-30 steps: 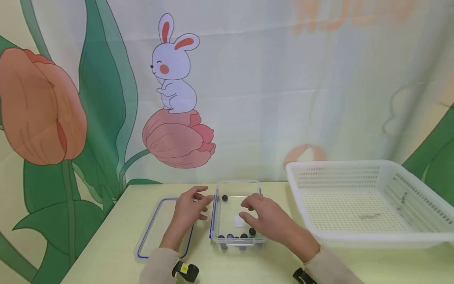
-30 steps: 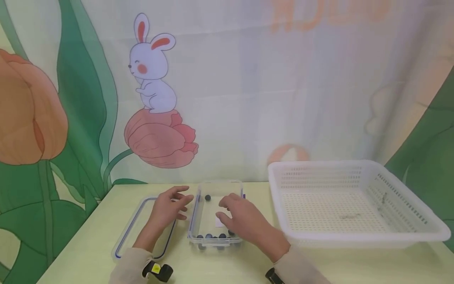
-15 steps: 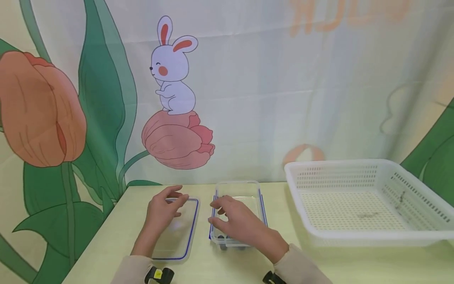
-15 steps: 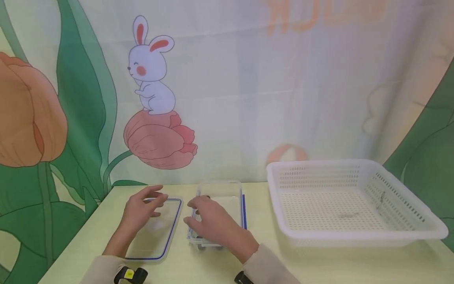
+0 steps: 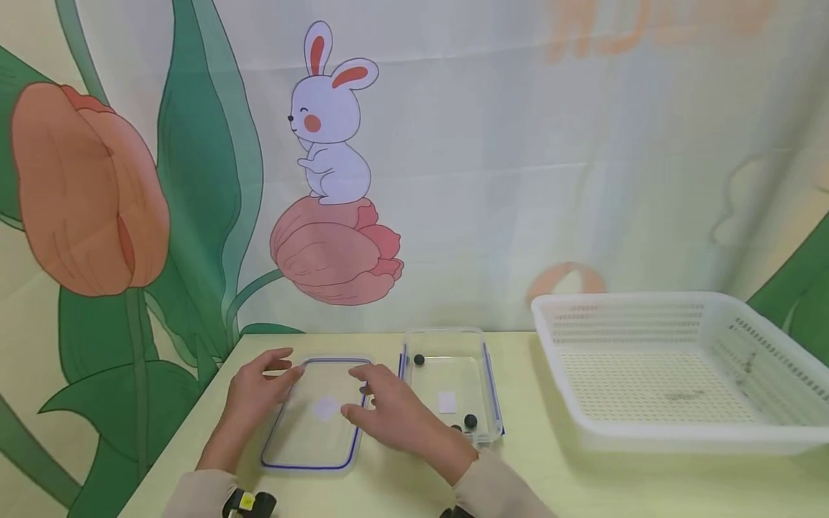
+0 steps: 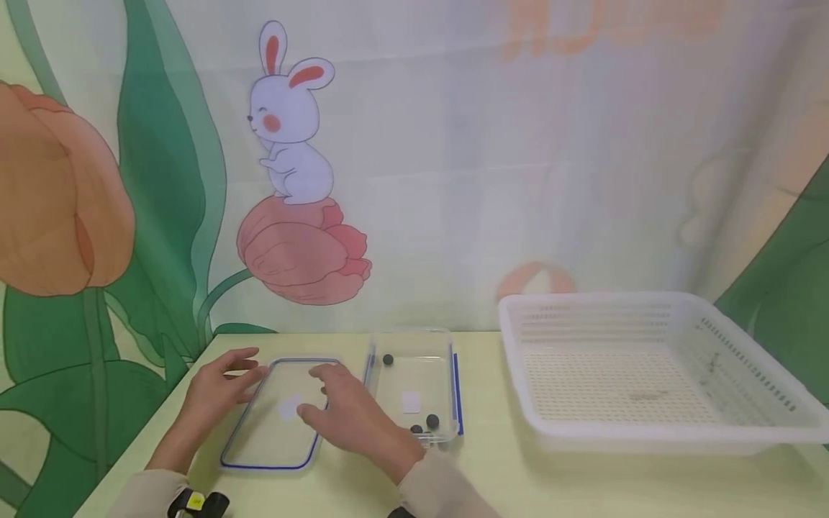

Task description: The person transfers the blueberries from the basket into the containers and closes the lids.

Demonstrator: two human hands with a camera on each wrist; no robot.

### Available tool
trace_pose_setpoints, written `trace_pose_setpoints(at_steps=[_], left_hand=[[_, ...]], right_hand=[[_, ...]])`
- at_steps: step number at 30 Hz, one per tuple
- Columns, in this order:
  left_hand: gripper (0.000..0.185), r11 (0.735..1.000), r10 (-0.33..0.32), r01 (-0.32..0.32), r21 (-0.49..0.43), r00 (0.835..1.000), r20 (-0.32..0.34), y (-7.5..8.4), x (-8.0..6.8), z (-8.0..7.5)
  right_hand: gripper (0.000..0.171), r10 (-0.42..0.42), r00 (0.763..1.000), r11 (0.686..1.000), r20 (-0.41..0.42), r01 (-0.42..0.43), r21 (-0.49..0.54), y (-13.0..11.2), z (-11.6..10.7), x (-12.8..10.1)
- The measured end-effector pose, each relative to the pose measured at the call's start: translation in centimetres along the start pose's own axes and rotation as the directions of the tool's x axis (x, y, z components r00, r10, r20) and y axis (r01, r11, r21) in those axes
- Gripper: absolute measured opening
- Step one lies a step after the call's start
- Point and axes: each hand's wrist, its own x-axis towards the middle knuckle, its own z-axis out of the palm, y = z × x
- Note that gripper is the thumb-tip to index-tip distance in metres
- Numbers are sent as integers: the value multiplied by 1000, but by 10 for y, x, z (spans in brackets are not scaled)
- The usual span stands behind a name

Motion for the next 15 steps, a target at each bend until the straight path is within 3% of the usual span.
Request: trace_pose_setpoints(at_steps=[5, 9, 15], left_hand=[[58, 1000, -22, 22, 13, 999, 33, -12, 6, -1], [56, 999, -8, 7, 39, 1000, 13, -16, 7, -7], [55, 989, -53, 48, 138, 998, 32, -21, 4, -19]], right_hand=[[64, 63, 997, 998, -39, -62, 9, -5, 13, 6], [69, 132, 990, 990, -40, -130, 46, -14, 23, 11], [81, 245, 969, 968, -36, -243, 54, -14, 46, 19]])
